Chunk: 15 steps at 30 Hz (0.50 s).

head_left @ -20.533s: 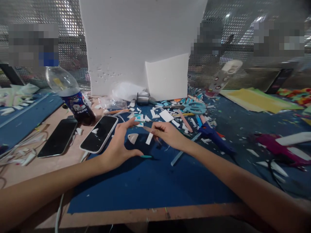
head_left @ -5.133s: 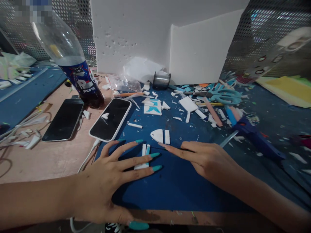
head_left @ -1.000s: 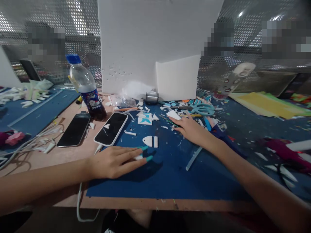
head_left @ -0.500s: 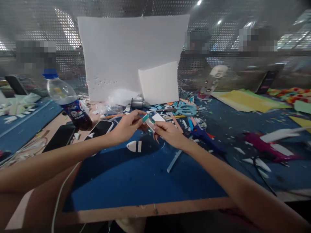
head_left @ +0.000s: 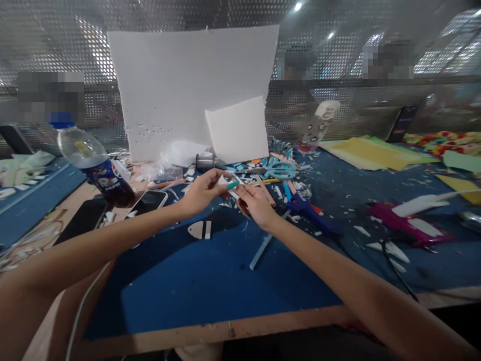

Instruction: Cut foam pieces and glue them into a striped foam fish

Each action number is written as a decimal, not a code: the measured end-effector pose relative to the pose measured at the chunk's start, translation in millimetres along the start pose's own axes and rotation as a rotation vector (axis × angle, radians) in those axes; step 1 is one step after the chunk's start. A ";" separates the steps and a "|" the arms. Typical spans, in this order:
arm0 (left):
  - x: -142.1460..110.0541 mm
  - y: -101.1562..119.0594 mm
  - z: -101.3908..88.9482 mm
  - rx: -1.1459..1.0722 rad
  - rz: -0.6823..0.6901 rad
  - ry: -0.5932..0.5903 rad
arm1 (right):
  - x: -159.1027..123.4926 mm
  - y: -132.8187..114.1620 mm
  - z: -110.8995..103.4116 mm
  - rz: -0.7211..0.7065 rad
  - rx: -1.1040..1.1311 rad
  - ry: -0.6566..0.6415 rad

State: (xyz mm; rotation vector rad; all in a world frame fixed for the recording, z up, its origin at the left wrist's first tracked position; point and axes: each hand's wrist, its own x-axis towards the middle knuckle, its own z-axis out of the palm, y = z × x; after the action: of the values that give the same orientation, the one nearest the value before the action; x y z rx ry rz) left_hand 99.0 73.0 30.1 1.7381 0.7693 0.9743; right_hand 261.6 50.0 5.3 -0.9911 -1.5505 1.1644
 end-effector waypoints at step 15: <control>13.7 -6.3 -2.3 -0.037 -0.031 -0.016 | 4.8 -0.7 -15.3 -0.090 -0.113 -0.022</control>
State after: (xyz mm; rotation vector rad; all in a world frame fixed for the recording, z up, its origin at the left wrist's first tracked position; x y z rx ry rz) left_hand 103.2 87.6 28.3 1.6956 0.7615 0.9475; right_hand 275.2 57.9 8.8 -0.9745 -1.6771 1.0378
